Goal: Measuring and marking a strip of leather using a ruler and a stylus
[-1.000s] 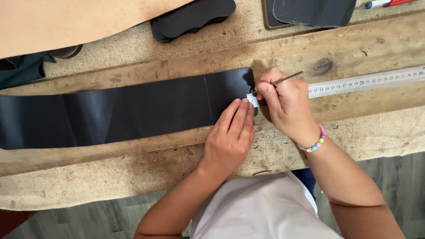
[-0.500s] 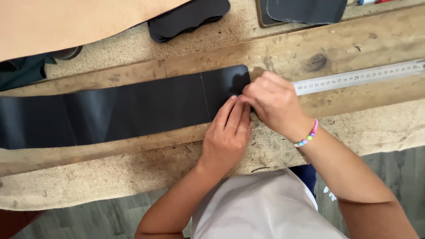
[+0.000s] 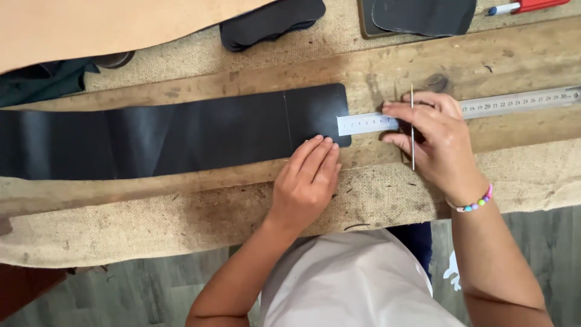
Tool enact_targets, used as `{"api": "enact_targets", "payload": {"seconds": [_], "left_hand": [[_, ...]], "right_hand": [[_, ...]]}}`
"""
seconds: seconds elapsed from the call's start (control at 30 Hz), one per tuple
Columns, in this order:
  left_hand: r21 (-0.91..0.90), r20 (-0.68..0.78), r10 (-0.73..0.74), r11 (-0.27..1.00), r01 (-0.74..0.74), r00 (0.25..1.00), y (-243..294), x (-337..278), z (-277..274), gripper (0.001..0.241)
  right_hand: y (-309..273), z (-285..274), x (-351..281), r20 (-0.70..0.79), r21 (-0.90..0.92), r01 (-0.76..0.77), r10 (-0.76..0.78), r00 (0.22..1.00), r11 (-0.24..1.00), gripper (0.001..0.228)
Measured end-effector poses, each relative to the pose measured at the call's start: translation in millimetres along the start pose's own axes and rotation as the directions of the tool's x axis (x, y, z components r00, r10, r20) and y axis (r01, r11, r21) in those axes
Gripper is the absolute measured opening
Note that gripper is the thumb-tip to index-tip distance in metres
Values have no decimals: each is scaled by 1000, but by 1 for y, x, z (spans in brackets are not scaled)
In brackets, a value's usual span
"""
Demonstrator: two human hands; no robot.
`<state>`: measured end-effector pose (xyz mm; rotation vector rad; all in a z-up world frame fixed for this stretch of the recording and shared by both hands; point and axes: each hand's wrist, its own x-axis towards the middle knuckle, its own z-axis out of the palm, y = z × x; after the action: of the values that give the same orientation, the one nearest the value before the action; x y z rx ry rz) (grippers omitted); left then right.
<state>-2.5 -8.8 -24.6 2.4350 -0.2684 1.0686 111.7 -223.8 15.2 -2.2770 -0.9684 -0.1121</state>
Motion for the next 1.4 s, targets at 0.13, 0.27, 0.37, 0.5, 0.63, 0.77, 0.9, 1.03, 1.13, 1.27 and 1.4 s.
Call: {"api": "enact_targets", "payload": {"seconds": [0.13, 0.27, 0.37, 0.5, 0.63, 0.77, 0.9, 1.03, 1.13, 1.27, 1.4], "left_hand": [[-11, 0, -4, 1000, 4, 1000, 4, 1, -2, 22], [-3, 4, -21, 1000, 21, 1000, 11, -2, -5, 21], [14, 106, -28, 1000, 26, 994, 12, -4, -14, 21], [52, 240, -21, 999, 9, 971, 15, 0, -17, 25], [73, 248, -32, 997, 14, 968, 14, -1, -13, 28], [93, 289, -54, 995, 28, 956, 15, -3, -11, 31], [96, 305, -66, 995, 39, 950, 15, -4, -10, 34], [115, 303, -63, 993, 29, 951, 15, -5, -10, 35], [108, 299, -64, 994, 33, 952, 15, -4, -10, 34], [120, 305, -61, 992, 25, 951, 15, -3, -11, 35], [132, 310, -58, 991, 18, 949, 16, -3, -11, 35]], "right_hand": [[-8, 2, 1, -13, -1, 2, -2, 1000, 1000, 25], [-10, 4, -8, -10, 15, 41, -41, 999, 999, 20], [-10, -1, -15, 34, 24, 74, -75, 997, 997, 21], [-11, -4, -15, 64, 46, 88, -91, 994, 995, 22], [-14, -5, -13, 68, 44, 58, -61, 996, 997, 19], [-14, -4, -13, 45, 42, 51, -53, 998, 998, 15], [-16, -4, -12, 31, 35, 42, -43, 999, 999, 15], [-16, -4, -12, 32, 39, 51, -52, 998, 998, 15], [-16, -4, -11, 33, 35, 56, -57, 998, 998, 15], [-15, -3, -12, 21, 46, 46, -47, 999, 998, 16], [-14, -4, -10, 20, 59, 62, -64, 998, 996, 16]]}}
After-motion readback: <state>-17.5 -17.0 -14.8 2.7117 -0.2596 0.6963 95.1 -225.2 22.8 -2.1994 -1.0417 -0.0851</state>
